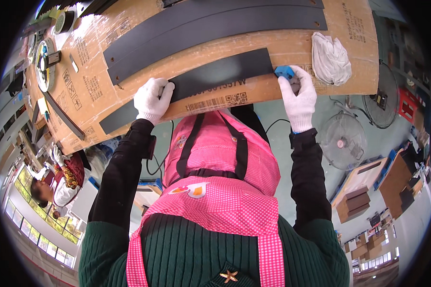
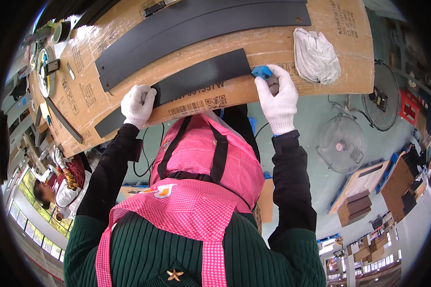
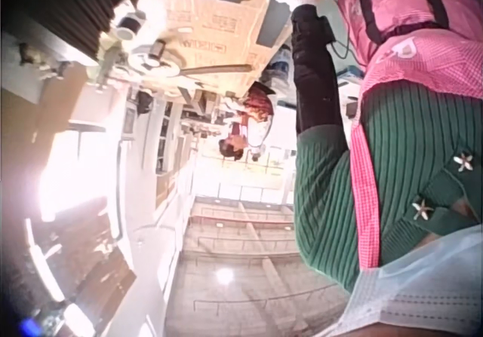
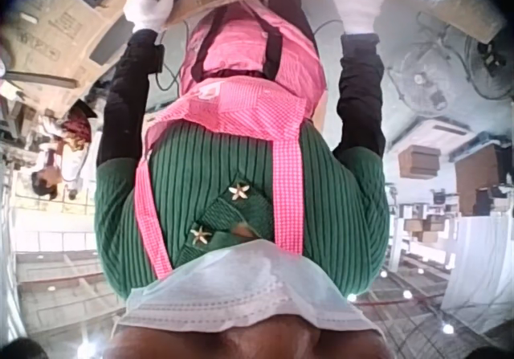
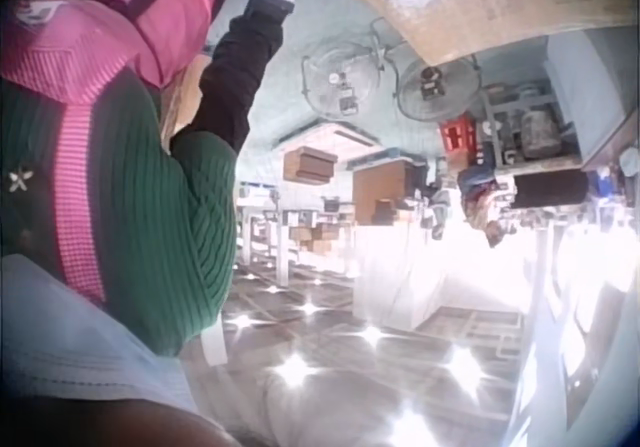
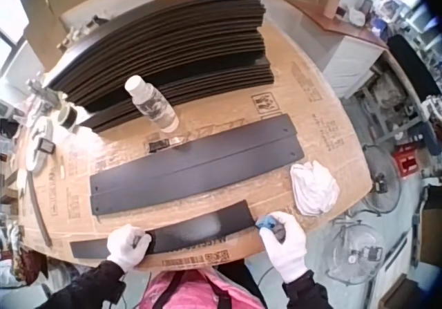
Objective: Sanding, cleaning, and applying a finish liquid to black furniture slats on a workbench.
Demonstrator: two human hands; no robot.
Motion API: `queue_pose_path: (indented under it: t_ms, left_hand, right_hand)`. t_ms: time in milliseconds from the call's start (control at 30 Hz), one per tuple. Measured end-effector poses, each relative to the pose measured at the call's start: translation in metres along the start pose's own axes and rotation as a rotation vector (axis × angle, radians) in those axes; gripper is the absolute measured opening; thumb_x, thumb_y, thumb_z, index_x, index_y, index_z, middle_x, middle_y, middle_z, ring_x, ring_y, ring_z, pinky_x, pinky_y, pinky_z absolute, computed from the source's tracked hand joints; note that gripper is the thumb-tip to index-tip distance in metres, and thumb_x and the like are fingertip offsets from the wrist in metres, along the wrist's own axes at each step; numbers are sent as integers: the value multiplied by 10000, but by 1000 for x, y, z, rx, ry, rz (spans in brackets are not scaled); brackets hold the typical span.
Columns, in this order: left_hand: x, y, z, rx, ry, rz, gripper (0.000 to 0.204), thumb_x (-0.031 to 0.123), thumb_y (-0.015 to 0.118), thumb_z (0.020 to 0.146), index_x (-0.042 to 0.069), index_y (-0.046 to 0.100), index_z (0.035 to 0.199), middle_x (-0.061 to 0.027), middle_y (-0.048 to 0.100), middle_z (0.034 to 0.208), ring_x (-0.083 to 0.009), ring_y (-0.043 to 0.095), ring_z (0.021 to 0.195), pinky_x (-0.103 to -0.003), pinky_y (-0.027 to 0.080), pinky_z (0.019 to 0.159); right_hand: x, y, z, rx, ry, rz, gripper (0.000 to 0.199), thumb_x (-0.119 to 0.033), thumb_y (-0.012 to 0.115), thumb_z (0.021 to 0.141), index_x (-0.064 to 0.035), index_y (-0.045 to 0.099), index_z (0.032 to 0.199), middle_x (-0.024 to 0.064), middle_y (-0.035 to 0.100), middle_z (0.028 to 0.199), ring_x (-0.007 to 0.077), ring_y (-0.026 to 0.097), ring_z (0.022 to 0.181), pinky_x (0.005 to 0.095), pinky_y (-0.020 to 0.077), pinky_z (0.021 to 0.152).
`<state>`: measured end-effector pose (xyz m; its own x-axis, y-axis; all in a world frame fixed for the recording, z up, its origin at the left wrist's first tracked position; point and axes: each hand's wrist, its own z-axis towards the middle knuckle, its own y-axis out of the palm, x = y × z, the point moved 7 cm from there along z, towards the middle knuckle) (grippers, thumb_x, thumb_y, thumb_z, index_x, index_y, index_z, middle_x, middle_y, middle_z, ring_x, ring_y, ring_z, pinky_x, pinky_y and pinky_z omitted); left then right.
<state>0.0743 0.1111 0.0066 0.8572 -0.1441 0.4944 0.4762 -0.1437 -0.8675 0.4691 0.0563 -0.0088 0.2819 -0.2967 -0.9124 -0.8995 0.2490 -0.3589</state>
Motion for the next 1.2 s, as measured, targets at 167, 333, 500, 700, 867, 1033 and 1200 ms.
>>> queue_pose_path:
  t_ms: [167,333,500,700,867,1033,1200]
  left_hand:
    - [3,-2,0,8,33,-23,98,131,806,887,102,712,893,-45,578,657,-186,564,549,-330,483,564]
    - [3,-3,0,36,70,-12,114,144,816,879,103,711,894,-49,593,662,-200,577,544,-339,492,561]
    - [1,-1,0,25,32,1,144,241,826,863,155,711,866,-49,650,708,-276,675,622,-415,526,585]
    - [1,0,-1,-21,25,19,138,248,809,870,159,704,878,-46,653,727,-283,679,646,-423,537,603]
    - [42,-3,1,134,270,23,405,228,821,818,92,707,1183,-124,706,1182,-364,683,1104,-474,560,951]
    - [95,53,-2,-134,322,8,866,494,742,886,11,475,1555,-239,412,1644,-403,337,1563,-543,201,1314]
    - [191,102,-34,-566,803,-320,474,407,740,833,44,723,1138,-176,723,1120,-375,689,1074,-488,545,952]
  right_hand:
    - [-2,-1,-6,-11,-100,-138,326,-78,802,893,-38,702,1201,3,697,926,80,602,763,255,517,709]
    - [-4,2,-3,4,-17,-92,304,-77,802,894,-51,694,1177,-8,687,923,77,602,771,249,511,720]
    - [-3,-10,-8,-39,30,100,308,-11,726,947,-21,648,1245,2,698,1027,58,605,851,238,521,802]
    - [-15,0,3,-94,189,274,398,-71,654,1003,26,578,1381,64,686,1141,98,629,924,257,507,813]
    - [-46,40,11,-281,160,347,453,-132,645,1015,32,558,1428,69,678,1150,105,629,913,258,508,814]
    - [-66,40,12,-152,106,378,428,-85,620,1015,42,564,1419,74,671,1158,124,634,911,275,517,819]
    - [-75,33,17,-76,140,454,418,-145,623,1018,28,564,1395,80,647,1169,154,632,921,284,499,805]
